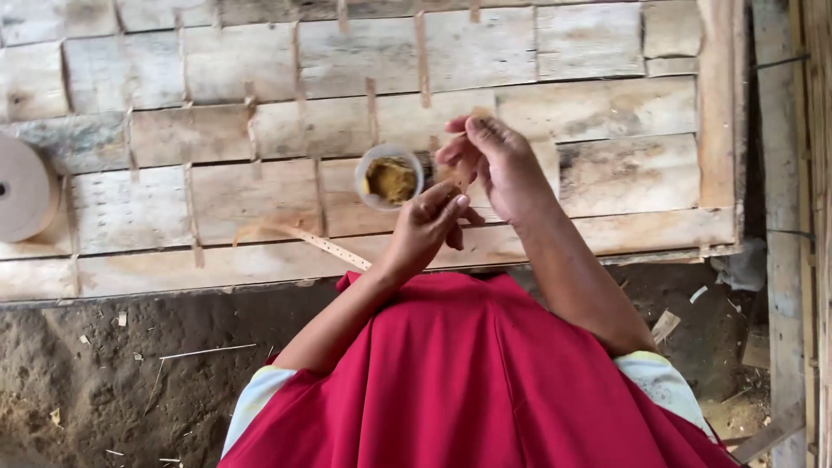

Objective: Applying glue to thin veneer strips and pressing them onto a wooden board to create a patterned surface.

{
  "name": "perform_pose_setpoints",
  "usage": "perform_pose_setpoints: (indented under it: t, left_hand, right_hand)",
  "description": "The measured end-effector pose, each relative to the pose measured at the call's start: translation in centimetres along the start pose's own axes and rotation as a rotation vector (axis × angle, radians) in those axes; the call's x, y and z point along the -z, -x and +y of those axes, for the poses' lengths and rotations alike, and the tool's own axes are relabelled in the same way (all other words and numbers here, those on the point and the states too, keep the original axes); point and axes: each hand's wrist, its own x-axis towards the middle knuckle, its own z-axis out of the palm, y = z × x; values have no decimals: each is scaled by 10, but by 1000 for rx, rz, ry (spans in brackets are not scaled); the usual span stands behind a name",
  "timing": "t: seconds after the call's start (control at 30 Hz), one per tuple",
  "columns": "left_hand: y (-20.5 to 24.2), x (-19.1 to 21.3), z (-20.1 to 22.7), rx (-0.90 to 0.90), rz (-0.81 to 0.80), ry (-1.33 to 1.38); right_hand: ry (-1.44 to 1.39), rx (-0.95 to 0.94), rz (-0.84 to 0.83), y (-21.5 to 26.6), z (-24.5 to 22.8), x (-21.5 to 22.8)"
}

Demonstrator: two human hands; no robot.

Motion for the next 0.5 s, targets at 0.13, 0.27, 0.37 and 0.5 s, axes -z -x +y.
perform_pose_setpoints:
  t: [0.13,0.27,0.37,0.5]
  left_hand:
    - [-48,-40,-32,175,-170,233]
    - [-106,-60,-82,420,-443,171]
    - [-156,-92,-97,404,-416,399]
    - [-227,-108,-121,331,-82,641]
  right_hand:
    - [88,161,57,1,-26,65]
    - [248,171,94,7,-55,119]
    - [230,74,66,8,-58,161]
    - [284,-8,81,-8,-36,200]
